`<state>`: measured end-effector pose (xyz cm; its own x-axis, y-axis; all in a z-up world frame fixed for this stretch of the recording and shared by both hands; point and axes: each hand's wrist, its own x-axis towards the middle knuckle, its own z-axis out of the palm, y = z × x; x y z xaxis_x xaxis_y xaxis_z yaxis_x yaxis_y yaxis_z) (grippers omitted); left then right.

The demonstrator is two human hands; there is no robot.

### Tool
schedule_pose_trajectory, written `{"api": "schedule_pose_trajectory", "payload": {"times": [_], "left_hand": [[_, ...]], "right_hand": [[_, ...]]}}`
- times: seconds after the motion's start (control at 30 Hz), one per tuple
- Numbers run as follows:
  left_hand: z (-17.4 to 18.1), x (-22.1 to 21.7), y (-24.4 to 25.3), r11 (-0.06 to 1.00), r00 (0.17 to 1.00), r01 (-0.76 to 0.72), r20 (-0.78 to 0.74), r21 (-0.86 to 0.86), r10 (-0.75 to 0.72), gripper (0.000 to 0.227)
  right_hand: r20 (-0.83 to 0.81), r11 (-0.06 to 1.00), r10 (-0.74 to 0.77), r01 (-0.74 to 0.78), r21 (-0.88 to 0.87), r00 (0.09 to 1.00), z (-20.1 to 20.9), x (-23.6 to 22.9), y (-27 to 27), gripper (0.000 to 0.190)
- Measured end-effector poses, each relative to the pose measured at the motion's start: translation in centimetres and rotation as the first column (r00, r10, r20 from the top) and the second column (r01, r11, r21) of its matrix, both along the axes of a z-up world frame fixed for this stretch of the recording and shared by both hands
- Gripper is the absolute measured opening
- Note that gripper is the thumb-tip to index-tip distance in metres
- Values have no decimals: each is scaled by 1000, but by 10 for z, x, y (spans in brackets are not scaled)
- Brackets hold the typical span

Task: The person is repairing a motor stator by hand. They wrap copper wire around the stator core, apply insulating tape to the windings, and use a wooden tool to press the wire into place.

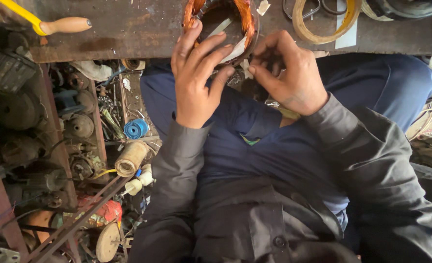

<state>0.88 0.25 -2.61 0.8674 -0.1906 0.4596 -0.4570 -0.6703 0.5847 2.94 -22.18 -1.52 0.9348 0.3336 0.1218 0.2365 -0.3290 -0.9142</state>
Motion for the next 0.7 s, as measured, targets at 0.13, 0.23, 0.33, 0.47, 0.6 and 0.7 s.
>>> {"api": "schedule_pose_trajectory", "payload": {"times": [0.13, 0.23, 0.33, 0.47, 0.6, 0.7], "left_hand": [[12, -2, 3, 996, 997, 27, -69, -82, -32, 52], [15, 4, -1, 998, 991, -42, -129, -41, 37, 48], [16, 9, -9, 991, 995, -65, -82, -114, 55, 41], [12, 2, -18, 982, 990, -127, -82, -140, 117, 36], [16, 0, -8, 982, 997, -24, -77, -185, 10, 37], [24, -2, 2, 971, 989, 41, -131, -234, -73, 38]], "right_hand": [[23, 998, 28, -27, -55, 999, 6, -1, -4, 23], [383, 950, 117, 8, -311, 916, 9, -2, -3, 28], [325, 971, 160, -90, -220, 932, 14, 0, -1, 30], [442, 937, 220, -62, -343, 869, 14, 1, -4, 44], [514, 946, 215, -47, -320, 830, 14, 6, -3, 36], [576, 962, 190, -34, -270, 795, 16, 10, 3, 35]]}}
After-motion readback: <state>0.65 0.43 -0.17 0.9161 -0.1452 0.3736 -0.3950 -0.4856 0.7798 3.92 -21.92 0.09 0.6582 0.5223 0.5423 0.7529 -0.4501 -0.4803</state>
